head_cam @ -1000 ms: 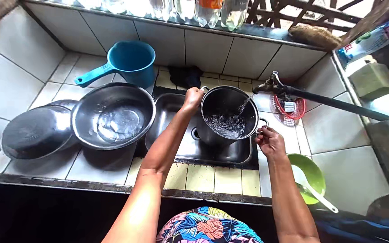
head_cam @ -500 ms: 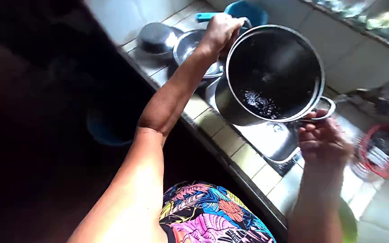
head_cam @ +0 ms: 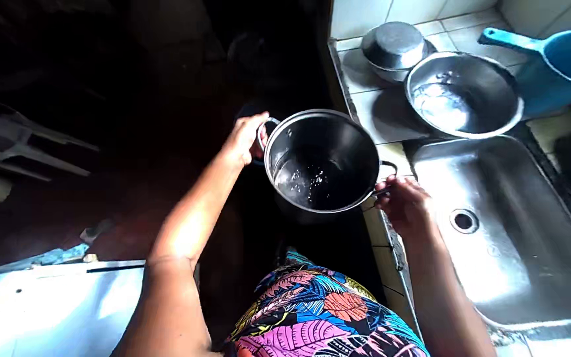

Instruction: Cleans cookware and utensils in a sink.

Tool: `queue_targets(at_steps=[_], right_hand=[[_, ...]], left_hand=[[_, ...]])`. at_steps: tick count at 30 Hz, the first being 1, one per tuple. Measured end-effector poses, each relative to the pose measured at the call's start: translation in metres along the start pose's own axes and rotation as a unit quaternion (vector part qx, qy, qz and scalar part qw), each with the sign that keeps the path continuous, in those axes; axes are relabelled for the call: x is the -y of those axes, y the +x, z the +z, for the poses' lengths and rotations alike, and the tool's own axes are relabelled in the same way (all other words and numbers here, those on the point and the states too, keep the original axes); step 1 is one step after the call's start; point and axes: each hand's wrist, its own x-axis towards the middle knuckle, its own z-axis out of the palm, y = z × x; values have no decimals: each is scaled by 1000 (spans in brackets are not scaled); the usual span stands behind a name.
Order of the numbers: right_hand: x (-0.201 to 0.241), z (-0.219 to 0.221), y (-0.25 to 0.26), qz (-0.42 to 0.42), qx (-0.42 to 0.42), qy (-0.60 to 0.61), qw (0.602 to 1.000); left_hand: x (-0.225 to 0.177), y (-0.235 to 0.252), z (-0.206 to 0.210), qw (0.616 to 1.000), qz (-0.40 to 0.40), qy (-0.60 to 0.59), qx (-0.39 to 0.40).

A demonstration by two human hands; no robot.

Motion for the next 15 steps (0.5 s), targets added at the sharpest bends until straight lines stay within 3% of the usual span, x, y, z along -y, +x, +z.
queue_targets(at_steps=[6, 10, 15], right_hand=[[-99, 42, 95, 154, -55, -148, 975], [-158, 59, 154, 231, -70, -237, 941], [-199, 76, 226, 288, -108, -296, 905]], left_hand=[[117, 39, -68, 979, -174, 78, -76], [190, 82, -93, 971, -218, 59, -74], [233, 151, -99, 951, -293, 23, -92]])
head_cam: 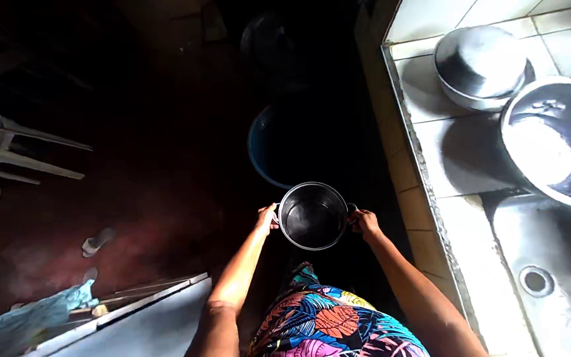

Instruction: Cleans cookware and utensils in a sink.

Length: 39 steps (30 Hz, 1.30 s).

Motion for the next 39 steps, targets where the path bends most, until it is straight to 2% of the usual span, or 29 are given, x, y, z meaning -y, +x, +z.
queue_targets(at_steps=[4, 12, 18, 21, 28, 32, 34, 36, 39], right_hand=[[28, 22, 36, 26, -24, -14, 999], [90, 49, 76, 48, -68, 0, 996], [141, 66, 109, 24, -78, 97, 992], [156, 75, 125, 26, -82, 132, 988], [171, 79, 158, 63, -98, 164, 980], [169, 78, 175, 53, -65, 118, 990], [175, 79, 179, 49, -45, 81, 994], [177, 81, 184, 45, -26, 75, 996], [178, 91, 192, 43, -38, 92, 994]], left_hand=[[-30, 37, -3, 999, -36, 12, 14], [-81, 95, -7, 996, -84, -1, 1], [-106, 168, 1, 990, -108, -92, -11], [-122, 189, 6, 980, -139, -141, 7], [-153, 203, 15, 960, -165, -220, 43], [-144, 226, 16, 956, -151, -244, 67], [-146, 229, 21, 959, -141, -241, 54], [-150, 218, 20, 966, -115, -228, 28], [-159, 155, 3, 982, -18, -184, 46]])
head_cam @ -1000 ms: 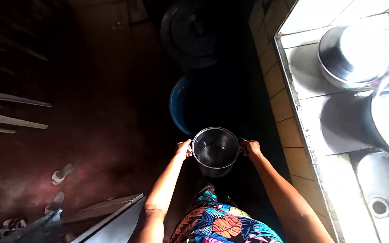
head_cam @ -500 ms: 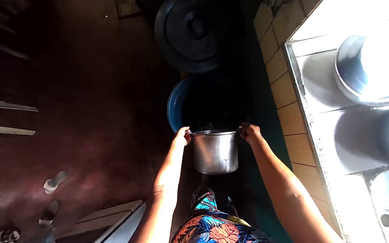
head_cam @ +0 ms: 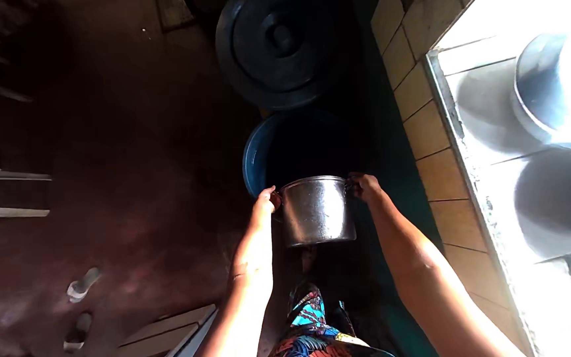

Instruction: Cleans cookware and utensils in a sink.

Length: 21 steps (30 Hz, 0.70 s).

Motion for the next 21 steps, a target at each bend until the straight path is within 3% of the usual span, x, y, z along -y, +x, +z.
queue_targets(at_steps=[3, 6, 8, 12, 17, 21], right_hand=[[-6, 12, 7, -3, -29, 0, 1000], [-6, 16, 9, 1, -40, 0, 999], [-4, 17, 5, 4, -48, -3, 999], [-10, 14, -6, -19, -50, 10, 999], [-35, -1, -26, -46, -28, 30, 998], [-70, -31, -68, -59, 16, -27, 998]], left_hand=[[8, -47, -20, 987, 119, 96, 52], [-11, -97, -21, 971, 99, 206, 75], [-3, -74, -11, 984, 108, 140, 24], [-31, -49, 26, 994, -58, 62, -62], [34, 50, -10, 994, -92, 23, -56], [38, 9, -16, 989, -91, 116, 2]])
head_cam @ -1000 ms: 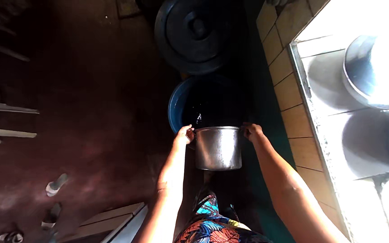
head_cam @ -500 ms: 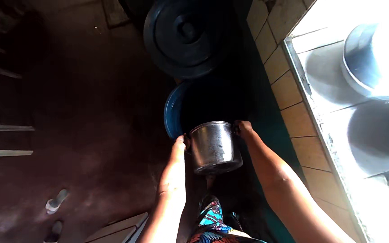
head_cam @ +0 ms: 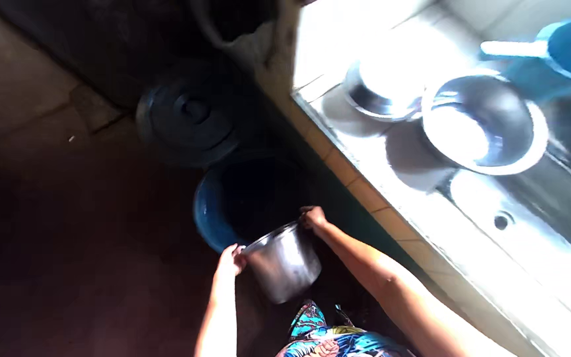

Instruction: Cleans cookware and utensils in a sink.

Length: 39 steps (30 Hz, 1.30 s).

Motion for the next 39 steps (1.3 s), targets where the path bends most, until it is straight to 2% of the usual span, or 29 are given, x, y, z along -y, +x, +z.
queue_targets(at_steps=[3, 6, 8, 10, 14, 16, 18, 20, 22, 24, 27, 29, 31, 33, 36, 39], right_hand=[[-31, -24, -63, -33, 35, -15, 999], [-57, -55, -137, -129, 44, 50, 989], [-69, -80, -187, -206, 45, 105, 972], [-72, -111, -231, -286, 32, 160, 944], [-83, -194, -305, -440, -32, 237, 866], [-99, -241, -339, -472, -79, 255, 840], [-127, -288, -376, -501, -143, 224, 824], [-165, -326, -415, -504, -224, 180, 814], [-215, -349, -450, -495, -289, 178, 800], [-275, -359, -482, -478, -327, 217, 786], [-369, -350, -531, -422, -380, 224, 792], [-420, -332, -562, -386, -423, 225, 789], [-456, -310, -586, -354, -483, 237, 765], [-474, -285, -600, -319, -548, 269, 725], [-480, -258, -607, -288, -616, 307, 666], [-472, -245, -601, -258, -646, 294, 655]], left_hand=[[16, -49, -9, 997, 66, 47, 11], [15, -108, -24, 983, 143, 30, 108], [7, -157, -30, 949, 227, 75, 206], [-10, -212, -16, 893, 322, 143, 279], [-18, -329, 60, 800, 448, 204, 343], [-3, -383, 109, 762, 474, 214, 386], [16, -426, 163, 725, 481, 234, 433], [33, -458, 217, 705, 469, 254, 467], [57, -482, 272, 706, 458, 261, 473], [87, -495, 330, 722, 439, 262, 466], [140, -497, 410, 750, 403, 259, 455], [180, -486, 457, 753, 400, 258, 455], [218, -471, 496, 746, 405, 247, 467], [250, -451, 524, 742, 393, 234, 489], [294, -423, 548, 756, 357, 191, 515], [327, -402, 554, 767, 318, 162, 533]])
